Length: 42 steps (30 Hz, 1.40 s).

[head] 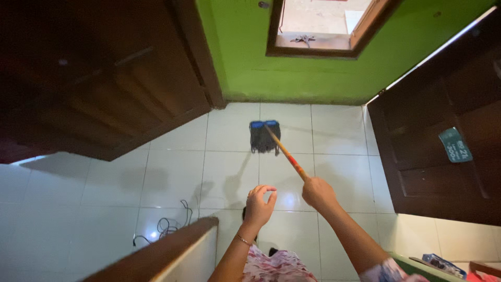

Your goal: The person mops the tiled floor of a hallway and near doorways using a wet mop, moving a plastic stool aside to reach the floor underneath it.

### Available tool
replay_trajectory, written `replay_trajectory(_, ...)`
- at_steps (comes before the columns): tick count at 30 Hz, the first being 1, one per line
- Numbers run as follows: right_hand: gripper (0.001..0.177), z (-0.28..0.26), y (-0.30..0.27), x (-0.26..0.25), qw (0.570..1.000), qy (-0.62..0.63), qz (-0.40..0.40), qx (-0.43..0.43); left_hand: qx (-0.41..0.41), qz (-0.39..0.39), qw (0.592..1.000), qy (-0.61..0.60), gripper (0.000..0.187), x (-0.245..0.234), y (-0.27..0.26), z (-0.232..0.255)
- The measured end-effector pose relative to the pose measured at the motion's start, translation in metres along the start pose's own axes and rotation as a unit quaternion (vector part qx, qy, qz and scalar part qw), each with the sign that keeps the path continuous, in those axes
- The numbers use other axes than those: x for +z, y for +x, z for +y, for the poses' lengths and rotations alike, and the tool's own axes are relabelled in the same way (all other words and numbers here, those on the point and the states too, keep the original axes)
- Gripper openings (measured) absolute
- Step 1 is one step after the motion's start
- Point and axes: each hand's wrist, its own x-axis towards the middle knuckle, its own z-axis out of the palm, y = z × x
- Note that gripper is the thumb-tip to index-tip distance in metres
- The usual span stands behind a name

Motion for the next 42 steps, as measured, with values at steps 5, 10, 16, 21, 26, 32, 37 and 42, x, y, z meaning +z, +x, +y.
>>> replay_trajectory(5,0.033,0.004,0.101,0.023,0.996,0.057,0.027,0.059,0.029,-0.016,0.999,0.008,0.017,-0.015,0.052,-0.012)
replay_trajectory(10,0.065,0.053,0.063,0.019,0.999,0.022,0.017,0.043,0.048,-0.039,0.998,0.02,0.018,-0.005,0.091,-0.01)
replay_trajectory(16,0.072,0.108,-0.024,-0.014,0.993,-0.02,-0.06,0.102,0.08,-0.118,0.99,-0.017,0.019,0.034,0.119,0.016)
replay_trajectory(21,0.071,0.125,-0.079,-0.018,0.981,-0.012,-0.105,0.162,0.116,-0.143,0.982,-0.036,0.017,0.043,0.128,0.039)
replay_trajectory(26,0.073,0.116,-0.037,-0.004,0.98,0.039,-0.066,0.182,0.107,-0.15,0.983,-0.019,0.018,0.027,0.134,0.028)
replay_trajectory(32,0.071,0.089,0.059,-0.004,0.978,0.105,0.038,0.178,0.078,-0.151,0.985,-0.004,0.018,0.02,0.131,0.01)
replay_trajectory(37,0.068,0.095,0.1,0.022,0.927,0.267,-0.07,0.256,0.082,-0.172,0.982,-0.012,0.022,0.02,0.126,0.015)
replay_trajectory(42,0.024,0.115,0.15,0.092,0.538,0.817,-0.197,0.068,0.167,-0.23,0.959,0.005,0.052,0.029,0.115,0.048)
